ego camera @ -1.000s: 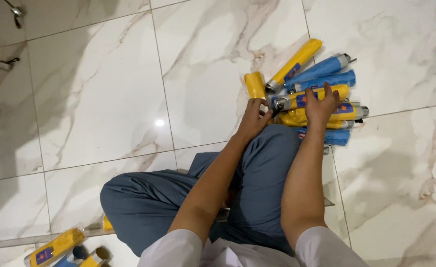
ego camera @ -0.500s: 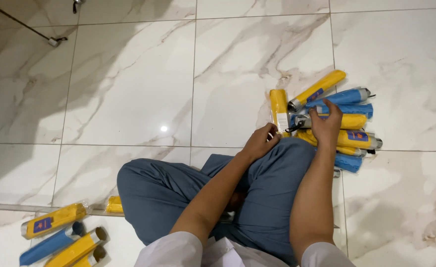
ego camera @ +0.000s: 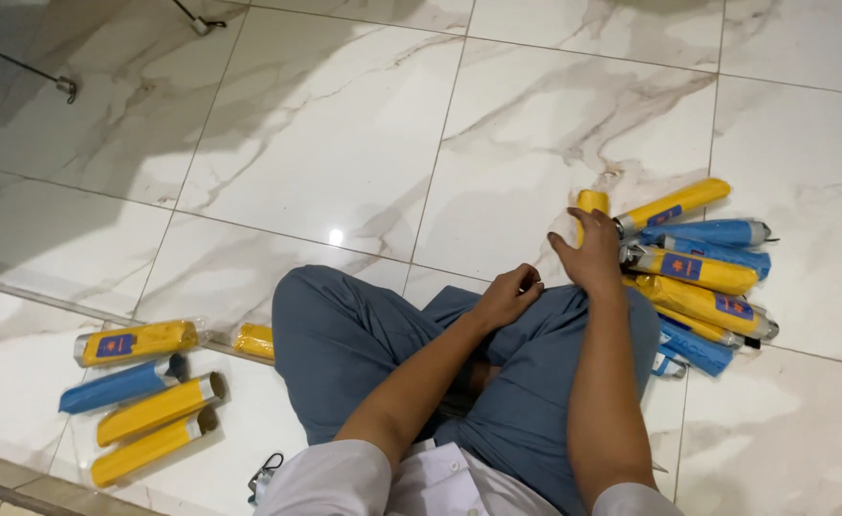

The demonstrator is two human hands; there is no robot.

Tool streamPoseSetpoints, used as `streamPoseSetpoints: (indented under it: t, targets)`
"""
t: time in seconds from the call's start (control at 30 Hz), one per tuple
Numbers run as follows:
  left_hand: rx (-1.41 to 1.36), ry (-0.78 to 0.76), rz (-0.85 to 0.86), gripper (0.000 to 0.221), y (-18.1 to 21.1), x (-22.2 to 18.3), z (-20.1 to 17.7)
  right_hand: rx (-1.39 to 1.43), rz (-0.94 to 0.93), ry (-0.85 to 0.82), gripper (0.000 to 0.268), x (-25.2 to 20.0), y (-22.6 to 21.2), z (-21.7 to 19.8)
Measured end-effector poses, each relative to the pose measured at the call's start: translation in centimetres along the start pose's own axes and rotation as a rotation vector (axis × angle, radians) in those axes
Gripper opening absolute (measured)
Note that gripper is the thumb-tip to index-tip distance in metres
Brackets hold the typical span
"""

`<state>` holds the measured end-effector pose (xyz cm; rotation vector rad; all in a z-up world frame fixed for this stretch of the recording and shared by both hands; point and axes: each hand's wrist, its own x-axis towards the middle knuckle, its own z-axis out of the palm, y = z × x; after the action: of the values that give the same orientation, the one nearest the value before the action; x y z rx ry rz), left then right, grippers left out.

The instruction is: Wrapping umbrellas with iridescent film and placing them into protective sleeves.

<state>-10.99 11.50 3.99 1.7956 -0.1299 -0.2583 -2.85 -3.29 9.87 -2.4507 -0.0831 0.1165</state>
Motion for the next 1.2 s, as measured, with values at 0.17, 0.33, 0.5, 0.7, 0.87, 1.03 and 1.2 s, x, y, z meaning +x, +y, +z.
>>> streamPoseSetpoints:
  t: [0.17,0.33,0.5,0.7,0.87,1.03,1.2]
  targets:
    - [-0.081,0.109,-0.06,0.025,-3.4,-0.4,-0.2,-0.036,-0.013,-0.213,0.055,-1.2,-5.4,4.3]
    - [-0.119,0.21,-0.089,0.028,-5.3,-0.5,-3.5,-0.07,-0.09,-0.354,0.054,-2.6,-8.5,8.9]
    - [-0.158,0.411,-0.095,0.033,-5.9,-0.7,-8.7,0.074,-0.185,-0.313,0.041,-2.8,-10.5,11.7]
    - [-0.091,0.493,-0.047,0.026,-3.0,-2.0,-14.4,0.23,-0.292,-0.331,0.041,-3.3,-16.3,11.4]
    - [-0.013,0.613,0.02,0.02,-1.6,-2.8,-19.0,0.244,-0.413,-0.319,0.039,-2.0,-20.6,12.8]
    - [0.151,0.689,0.07,0.022,0.1,-4.0,-25.7,0.237,-0.513,-0.341,0.043,-1.0,-26.3,14.2]
    - [0.522,0.78,0.074,0.026,1.1,-5.4,-33.5,0.087,-0.798,-0.286,0.043,2.5,-31.8,17.8]
